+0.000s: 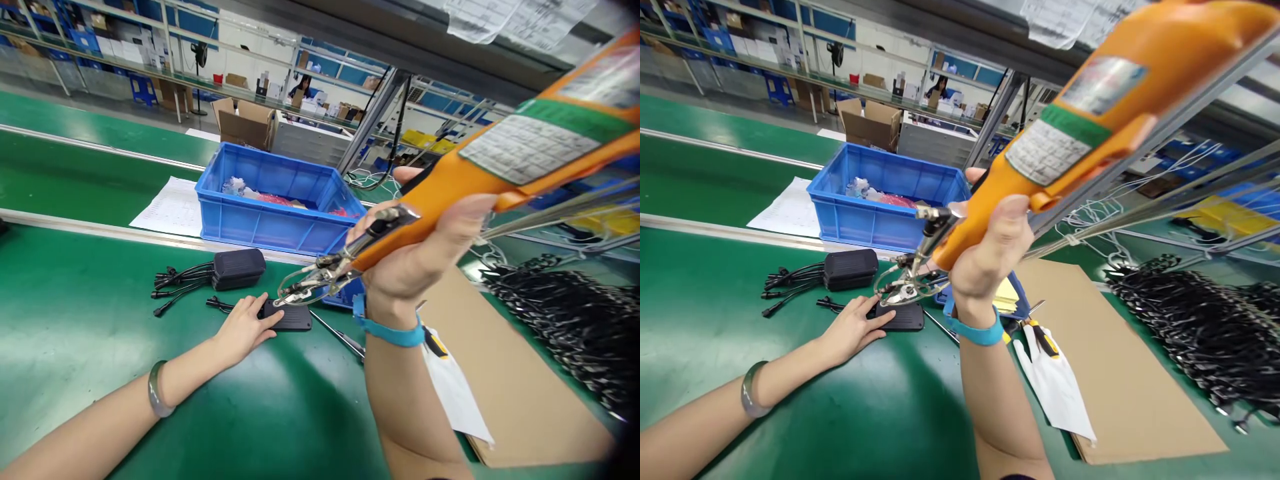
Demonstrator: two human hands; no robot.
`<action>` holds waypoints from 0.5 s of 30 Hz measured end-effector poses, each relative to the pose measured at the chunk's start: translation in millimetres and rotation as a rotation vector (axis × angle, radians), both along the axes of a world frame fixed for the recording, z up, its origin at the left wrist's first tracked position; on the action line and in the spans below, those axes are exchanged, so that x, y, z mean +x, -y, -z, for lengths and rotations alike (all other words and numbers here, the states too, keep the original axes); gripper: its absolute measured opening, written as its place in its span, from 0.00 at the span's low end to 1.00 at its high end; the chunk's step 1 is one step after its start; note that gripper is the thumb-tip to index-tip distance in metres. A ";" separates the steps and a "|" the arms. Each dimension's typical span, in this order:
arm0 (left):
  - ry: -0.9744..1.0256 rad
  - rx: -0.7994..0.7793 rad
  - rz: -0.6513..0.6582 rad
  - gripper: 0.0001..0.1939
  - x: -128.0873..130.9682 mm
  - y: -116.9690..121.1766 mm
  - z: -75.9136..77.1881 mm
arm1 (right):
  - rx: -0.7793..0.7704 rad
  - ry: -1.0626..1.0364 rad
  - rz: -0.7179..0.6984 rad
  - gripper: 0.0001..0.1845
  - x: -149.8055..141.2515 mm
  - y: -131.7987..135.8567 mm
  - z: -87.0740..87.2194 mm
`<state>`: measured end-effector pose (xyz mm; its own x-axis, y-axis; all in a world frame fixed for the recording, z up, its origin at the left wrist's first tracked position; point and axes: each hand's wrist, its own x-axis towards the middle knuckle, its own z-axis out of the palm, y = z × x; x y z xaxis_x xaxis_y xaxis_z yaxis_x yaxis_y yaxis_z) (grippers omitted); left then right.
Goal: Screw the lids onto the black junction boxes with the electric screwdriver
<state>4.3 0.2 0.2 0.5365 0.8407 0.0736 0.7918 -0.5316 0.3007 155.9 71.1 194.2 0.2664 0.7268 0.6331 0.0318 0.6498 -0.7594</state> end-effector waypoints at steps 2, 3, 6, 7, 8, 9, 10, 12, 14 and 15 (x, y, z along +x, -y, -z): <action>-0.015 0.016 -0.010 0.23 1.3 1.2 -1.6 | 0.000 -0.078 -0.046 0.24 -10.7 -3.6 5.4; -0.029 0.017 -0.021 0.23 2.1 1.8 -2.3 | -0.013 -0.084 -0.069 0.24 -15.4 -5.1 11.8; -0.075 -0.003 -0.062 0.23 4.8 3.2 -1.9 | -0.041 -0.094 -0.119 0.22 -25.6 -7.7 36.7; -0.083 -0.005 -0.072 0.23 5.7 3.4 -0.9 | -0.055 -0.093 -0.134 0.21 -27.6 -7.9 44.6; -0.085 -0.003 -0.079 0.23 6.4 3.6 0.5 | -0.073 -0.084 -0.148 0.21 -29.2 -7.9 51.3; -0.084 0.002 -0.084 0.23 7.1 3.7 2.1 | -0.091 -0.071 -0.156 0.21 -30.3 -7.7 56.6; -0.082 0.006 -0.087 0.23 7.6 3.7 3.7 | -0.105 -0.056 -0.160 0.21 -31.3 -7.4 60.6; -0.080 0.006 -0.089 0.23 8.3 3.7 6.2 | -0.109 -0.035 -0.159 0.22 -33.2 -7.2 64.8; -0.094 0.000 -0.088 0.23 9.1 3.6 6.8 | -0.103 -0.034 -0.158 0.22 -35.7 -7.5 66.0; -0.109 -0.004 -0.089 0.23 9.6 3.5 6.3 | -0.103 -0.039 -0.159 0.22 -37.2 -7.9 66.2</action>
<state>13.9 -3.2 -6.2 0.4648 0.8853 0.0152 0.8637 -0.4572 0.2122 118.7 79.0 128.0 0.1658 0.8222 0.5446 -0.0961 0.5631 -0.8208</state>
